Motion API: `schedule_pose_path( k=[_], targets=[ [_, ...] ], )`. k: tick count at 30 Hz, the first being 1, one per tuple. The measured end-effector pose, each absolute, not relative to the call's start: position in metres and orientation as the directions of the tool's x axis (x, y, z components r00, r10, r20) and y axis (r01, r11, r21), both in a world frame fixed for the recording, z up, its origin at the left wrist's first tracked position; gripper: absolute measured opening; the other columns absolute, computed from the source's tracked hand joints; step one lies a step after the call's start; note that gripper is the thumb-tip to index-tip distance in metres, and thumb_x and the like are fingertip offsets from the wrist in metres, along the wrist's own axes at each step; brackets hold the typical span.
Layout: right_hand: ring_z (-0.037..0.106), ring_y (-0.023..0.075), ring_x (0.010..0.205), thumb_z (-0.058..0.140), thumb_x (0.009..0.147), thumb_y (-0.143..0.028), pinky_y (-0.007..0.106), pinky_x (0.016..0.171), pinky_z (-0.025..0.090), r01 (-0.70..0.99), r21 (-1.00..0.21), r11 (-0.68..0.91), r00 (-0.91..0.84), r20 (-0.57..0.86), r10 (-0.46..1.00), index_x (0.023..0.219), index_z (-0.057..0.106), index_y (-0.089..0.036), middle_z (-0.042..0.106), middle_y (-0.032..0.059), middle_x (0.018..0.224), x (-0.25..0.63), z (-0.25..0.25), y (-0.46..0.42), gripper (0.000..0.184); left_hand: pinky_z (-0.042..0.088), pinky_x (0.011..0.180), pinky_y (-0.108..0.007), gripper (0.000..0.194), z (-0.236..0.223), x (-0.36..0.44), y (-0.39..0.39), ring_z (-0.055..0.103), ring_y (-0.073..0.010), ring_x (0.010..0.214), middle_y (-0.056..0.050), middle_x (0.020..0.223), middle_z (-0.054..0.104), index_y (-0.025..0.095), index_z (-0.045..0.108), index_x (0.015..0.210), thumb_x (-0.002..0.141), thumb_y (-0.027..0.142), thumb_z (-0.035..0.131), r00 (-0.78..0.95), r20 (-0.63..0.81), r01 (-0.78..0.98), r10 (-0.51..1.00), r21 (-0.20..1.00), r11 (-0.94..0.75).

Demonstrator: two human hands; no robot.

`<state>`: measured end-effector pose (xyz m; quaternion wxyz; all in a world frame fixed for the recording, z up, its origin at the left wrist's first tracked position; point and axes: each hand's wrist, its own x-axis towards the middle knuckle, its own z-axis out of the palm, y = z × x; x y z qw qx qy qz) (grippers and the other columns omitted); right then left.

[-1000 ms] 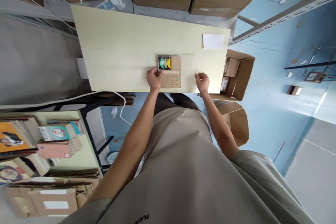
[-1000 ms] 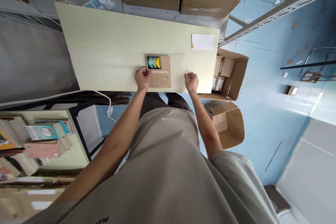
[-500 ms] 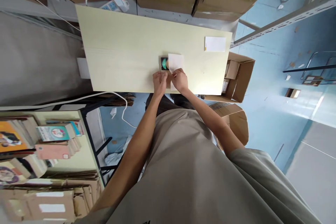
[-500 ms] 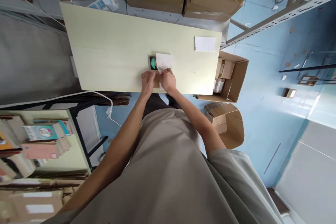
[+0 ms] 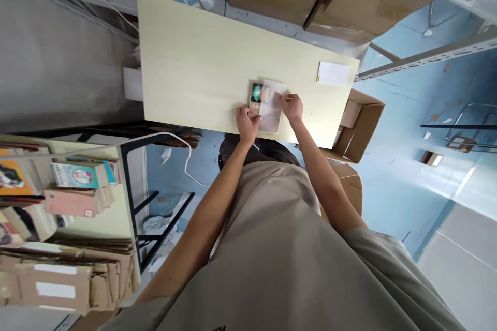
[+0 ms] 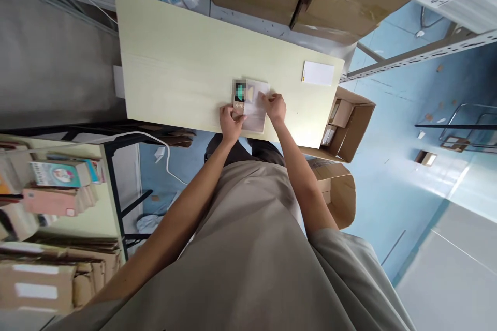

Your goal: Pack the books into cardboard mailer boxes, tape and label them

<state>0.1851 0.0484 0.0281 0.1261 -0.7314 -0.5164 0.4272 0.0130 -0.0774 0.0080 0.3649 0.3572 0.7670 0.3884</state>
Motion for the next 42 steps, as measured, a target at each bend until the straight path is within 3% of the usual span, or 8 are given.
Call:
schedule_pose_path(
  k=[6, 10, 15, 23, 30, 34, 37, 42],
  targets=[
    [0.079, 0.0332, 0.098, 0.078, 0.106, -0.063, 0.047, 0.091, 0.069, 0.741, -0.514, -0.432, 0.076, -0.575, 0.815, 0.078, 0.061, -0.028, 0.071, 0.0097, 0.079, 0.163, 0.022, 0.068, 0.048, 0.047, 0.132, -0.070, 0.011, 0.017, 0.017, -0.079, 0.057, -0.0489, 0.153, -0.022, 0.160, 0.060, 0.024, 0.078, 0.097, 0.099, 0.032, 0.085, -0.407, -0.262, 0.332, 0.875, 0.850, 0.409],
    [0.079, 0.0317, 0.089, 0.079, 0.104, -0.068, 0.044, 0.083, 0.070, 0.744, -0.560, -0.364, 0.025, -0.522, 0.853, 0.074, 0.059, -0.029, 0.065, 0.0071, 0.069, 0.167, 0.021, 0.072, 0.054, 0.032, 0.140, -0.079, 0.074, 0.026, 0.044, -0.076, 0.027, -0.0636, 0.174, -0.026, 0.187, 0.039, 0.019, 0.079, 0.130, 0.080, 0.069, 0.103, -0.365, -0.257, 0.399, 0.895, 0.825, 0.399],
    [0.079, 0.0297, 0.079, 0.075, 0.100, -0.082, 0.040, 0.072, 0.067, 0.735, -0.604, -0.308, -0.056, -0.506, 0.861, 0.073, 0.063, -0.028, 0.064, 0.0043, 0.061, 0.177, 0.031, 0.077, 0.062, 0.026, 0.142, -0.080, 0.130, 0.024, 0.087, -0.075, 0.027, -0.0711, 0.173, -0.045, 0.186, 0.029, -0.003, 0.051, 0.172, 0.076, 0.068, 0.102, -0.294, -0.345, 0.352, 0.891, 0.828, 0.437],
    [0.076, 0.0230, 0.061, 0.084, 0.100, -0.075, 0.031, 0.065, 0.061, 0.826, -0.501, -0.258, -0.109, -0.593, 0.798, 0.067, 0.064, -0.025, 0.063, 0.0019, 0.054, 0.179, 0.060, 0.093, 0.063, 0.032, 0.143, -0.077, 0.115, 0.038, 0.106, -0.077, 0.034, -0.0618, 0.175, -0.040, 0.191, 0.027, 0.002, 0.037, 0.185, 0.097, 0.055, 0.088, -0.242, -0.392, 0.451, 0.887, 0.764, 0.461],
    [0.076, 0.0219, 0.061, 0.073, 0.111, -0.052, 0.029, 0.065, 0.061, 0.868, -0.398, -0.297, -0.030, -0.639, 0.769, 0.073, 0.067, -0.024, 0.066, 0.0022, 0.056, 0.154, 0.069, 0.103, 0.048, 0.016, 0.149, -0.079, 0.089, 0.079, 0.090, -0.061, 0.010, -0.0501, 0.187, -0.024, 0.200, 0.016, 0.010, 0.026, 0.192, 0.115, 0.036, 0.064, -0.265, -0.493, 0.695, 0.829, 0.498, 0.518],
    [0.086, 0.0312, 0.085, 0.062, 0.116, -0.058, 0.042, 0.086, 0.071, 0.947, -0.285, -0.152, -0.071, -0.642, 0.763, 0.093, 0.079, -0.016, 0.083, 0.0161, 0.083, 0.158, 0.079, 0.105, 0.051, 0.015, 0.145, -0.085, 0.092, 0.079, 0.079, -0.067, 0.009, -0.0559, 0.185, -0.029, 0.198, 0.014, 0.004, 0.026, 0.190, 0.111, 0.029, 0.065, -0.250, -0.479, 0.659, 0.841, 0.552, 0.510],
    [0.080, 0.0423, 0.135, 0.066, 0.113, -0.060, 0.061, 0.120, 0.064, 0.940, -0.281, 0.193, -0.310, -0.465, 0.829, 0.135, 0.080, -0.012, 0.081, 0.0286, 0.141, 0.168, 0.098, 0.111, 0.055, 0.016, 0.144, -0.086, 0.097, 0.070, 0.068, -0.077, 0.008, -0.0572, 0.185, -0.031, 0.198, 0.013, 0.004, 0.022, 0.190, 0.108, 0.030, 0.066, -0.222, -0.413, 0.616, 0.883, 0.643, 0.455],
    [0.041, 0.0424, 0.179, 0.091, 0.097, -0.061, 0.073, 0.147, 0.031, 0.557, -0.463, 0.689, -0.821, -0.431, 0.375, 0.167, 0.068, -0.029, 0.057, 0.0123, 0.183, 0.163, 0.132, 0.127, 0.081, 0.023, 0.148, -0.074, 0.085, 0.050, 0.034, -0.089, 0.013, -0.0525, 0.186, -0.028, 0.199, 0.011, 0.011, 0.034, 0.185, 0.113, 0.046, 0.062, -0.175, -0.250, 0.476, 0.952, 0.825, 0.304]
  ],
)
